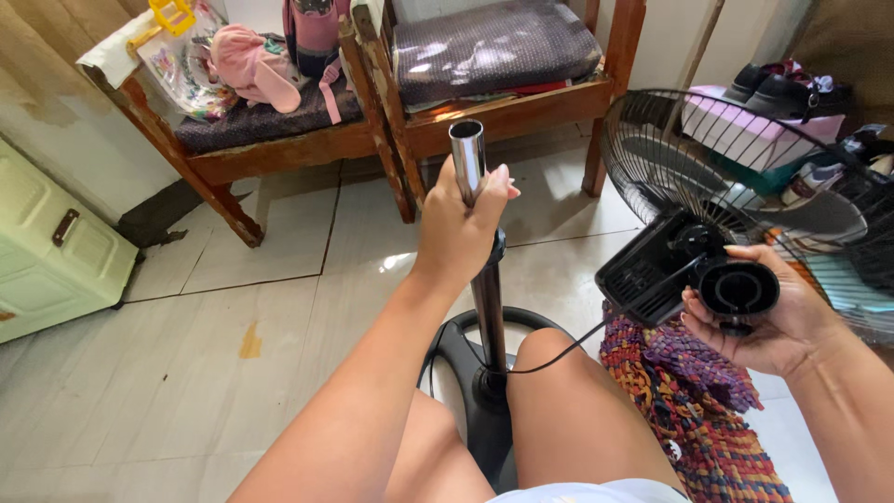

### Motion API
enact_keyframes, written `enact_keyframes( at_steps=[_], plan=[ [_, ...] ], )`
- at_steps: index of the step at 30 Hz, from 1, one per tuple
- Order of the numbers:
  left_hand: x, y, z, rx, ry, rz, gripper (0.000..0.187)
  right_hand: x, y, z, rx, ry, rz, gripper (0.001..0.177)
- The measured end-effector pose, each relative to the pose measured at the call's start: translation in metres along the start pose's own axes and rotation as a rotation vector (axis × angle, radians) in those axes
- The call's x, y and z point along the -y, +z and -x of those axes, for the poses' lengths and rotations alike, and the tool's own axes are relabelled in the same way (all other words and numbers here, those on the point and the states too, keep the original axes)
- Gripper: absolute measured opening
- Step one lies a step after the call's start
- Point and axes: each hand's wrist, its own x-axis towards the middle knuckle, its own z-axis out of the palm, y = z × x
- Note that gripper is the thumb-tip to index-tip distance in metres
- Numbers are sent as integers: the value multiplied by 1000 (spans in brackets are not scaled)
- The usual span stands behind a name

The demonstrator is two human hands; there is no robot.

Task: The person assembles a standing electric fan by attaching the fan blades to the motor, securing the front grille, and tightening the neck joint to the base. The person handles the fan blades, motor housing, front grille, and stand components by hand.

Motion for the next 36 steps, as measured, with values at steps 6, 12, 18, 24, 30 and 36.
enact_keyframes(
  at_steps=[6, 12, 18, 24, 30, 36],
  plan=[
    [5, 1, 16, 56, -130, 42, 27, 18, 16, -1, 115, -59, 73, 55],
    [4, -5, 18, 122, -167, 17, 28, 39, 54, 5, 444, -123, 94, 53],
    [-1, -11, 21, 65, -127, -45, 34, 67, 120, 16, 289, -266, 262, 50],
    [-7, -19, 25, 76, -125, -82, 36, 88, 194, 36, 551, -392, 330, 54],
    [-7, -25, 27, 38, -45, -112, 42, 90, 246, 54, 723, -620, 427, 51],
    [-13, -27, 29, 106, -98, -190, 43, 76, 278, 44, 745, -751, 358, 39]
  ],
)
